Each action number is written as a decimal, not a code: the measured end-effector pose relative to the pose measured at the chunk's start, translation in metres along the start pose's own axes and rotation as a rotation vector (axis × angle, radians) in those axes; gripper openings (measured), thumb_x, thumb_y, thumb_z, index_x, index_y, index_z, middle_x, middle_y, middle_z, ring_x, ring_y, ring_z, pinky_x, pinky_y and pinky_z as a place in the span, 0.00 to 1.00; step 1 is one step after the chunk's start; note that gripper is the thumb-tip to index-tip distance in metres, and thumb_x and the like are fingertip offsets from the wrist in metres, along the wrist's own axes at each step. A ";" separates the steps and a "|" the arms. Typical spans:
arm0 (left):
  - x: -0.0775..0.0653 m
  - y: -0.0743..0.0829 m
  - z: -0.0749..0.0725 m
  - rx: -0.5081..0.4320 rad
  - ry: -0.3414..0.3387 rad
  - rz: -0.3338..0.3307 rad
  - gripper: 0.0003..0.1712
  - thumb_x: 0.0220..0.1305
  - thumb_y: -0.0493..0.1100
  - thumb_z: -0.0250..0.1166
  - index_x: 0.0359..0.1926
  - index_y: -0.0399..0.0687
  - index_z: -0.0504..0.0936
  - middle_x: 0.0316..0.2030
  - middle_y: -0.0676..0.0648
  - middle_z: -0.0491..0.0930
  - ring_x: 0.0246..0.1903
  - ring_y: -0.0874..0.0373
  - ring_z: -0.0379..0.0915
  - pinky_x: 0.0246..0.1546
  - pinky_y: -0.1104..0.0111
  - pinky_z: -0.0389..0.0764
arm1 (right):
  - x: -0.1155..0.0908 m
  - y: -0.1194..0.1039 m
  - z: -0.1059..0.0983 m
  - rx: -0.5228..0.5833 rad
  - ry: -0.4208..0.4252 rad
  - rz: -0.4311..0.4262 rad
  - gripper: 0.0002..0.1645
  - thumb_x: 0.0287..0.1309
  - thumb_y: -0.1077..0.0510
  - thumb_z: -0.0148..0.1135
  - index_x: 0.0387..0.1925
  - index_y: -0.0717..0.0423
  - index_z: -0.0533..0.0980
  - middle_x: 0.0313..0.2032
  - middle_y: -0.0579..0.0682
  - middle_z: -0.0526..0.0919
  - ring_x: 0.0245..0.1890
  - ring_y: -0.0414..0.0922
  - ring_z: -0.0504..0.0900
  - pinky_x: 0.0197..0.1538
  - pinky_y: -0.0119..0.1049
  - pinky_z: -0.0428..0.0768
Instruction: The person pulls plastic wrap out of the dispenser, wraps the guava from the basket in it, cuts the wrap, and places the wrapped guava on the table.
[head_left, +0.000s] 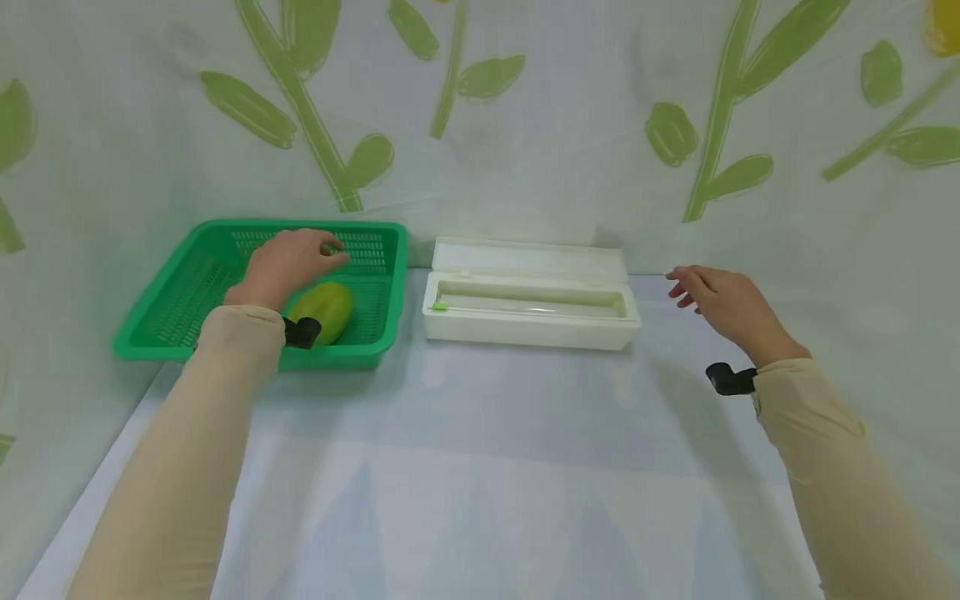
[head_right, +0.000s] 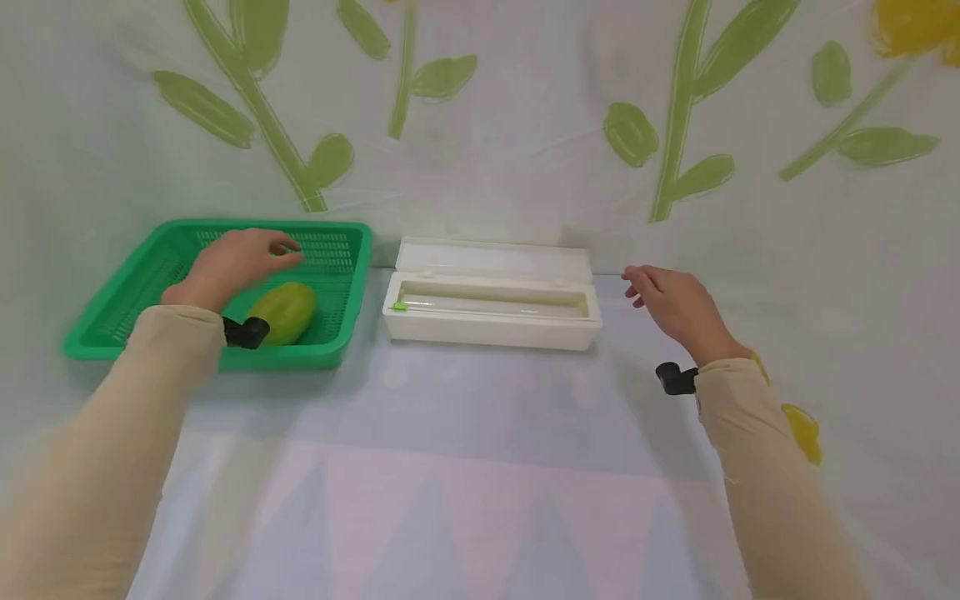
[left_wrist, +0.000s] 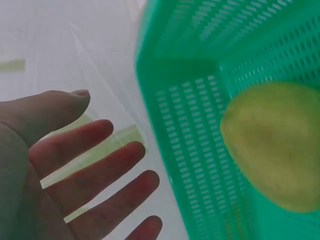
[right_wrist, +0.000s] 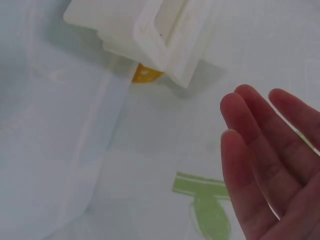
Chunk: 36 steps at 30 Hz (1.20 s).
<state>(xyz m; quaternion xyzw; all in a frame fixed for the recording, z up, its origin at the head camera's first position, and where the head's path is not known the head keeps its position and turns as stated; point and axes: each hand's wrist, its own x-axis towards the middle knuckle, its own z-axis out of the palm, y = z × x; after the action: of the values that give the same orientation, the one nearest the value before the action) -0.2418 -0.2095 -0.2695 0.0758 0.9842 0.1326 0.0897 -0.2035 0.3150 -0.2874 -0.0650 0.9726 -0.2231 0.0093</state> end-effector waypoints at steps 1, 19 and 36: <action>-0.001 0.004 0.002 -0.007 0.007 0.011 0.28 0.65 0.57 0.45 0.58 0.46 0.68 0.53 0.39 0.70 0.50 0.42 0.66 0.41 0.48 0.68 | 0.001 0.000 0.003 -0.008 0.006 -0.008 0.34 0.63 0.37 0.30 0.52 0.55 0.70 0.41 0.55 0.79 0.39 0.51 0.76 0.42 0.48 0.72; 0.011 0.110 0.070 -0.132 0.187 0.150 0.19 0.64 0.52 0.51 0.51 0.51 0.75 0.47 0.48 0.76 0.40 0.52 0.72 0.31 0.61 0.73 | 0.016 0.016 0.066 0.053 0.049 -0.018 0.27 0.62 0.42 0.45 0.57 0.53 0.67 0.52 0.55 0.72 0.50 0.55 0.69 0.49 0.53 0.67; 0.036 0.114 0.159 -0.442 0.528 0.178 0.16 0.60 0.44 0.58 0.48 0.45 0.77 0.55 0.43 0.67 0.57 0.47 0.56 0.54 0.59 0.61 | 0.019 0.005 0.124 -0.181 0.270 -0.192 0.18 0.61 0.56 0.51 0.51 0.54 0.73 0.47 0.54 0.75 0.47 0.52 0.71 0.36 0.49 0.75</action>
<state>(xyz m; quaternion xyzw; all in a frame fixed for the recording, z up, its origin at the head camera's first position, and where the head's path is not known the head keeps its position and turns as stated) -0.2317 -0.0552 -0.3946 0.1031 0.9106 0.3646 -0.1653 -0.2168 0.2635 -0.4007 -0.1275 0.9705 -0.1411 -0.1484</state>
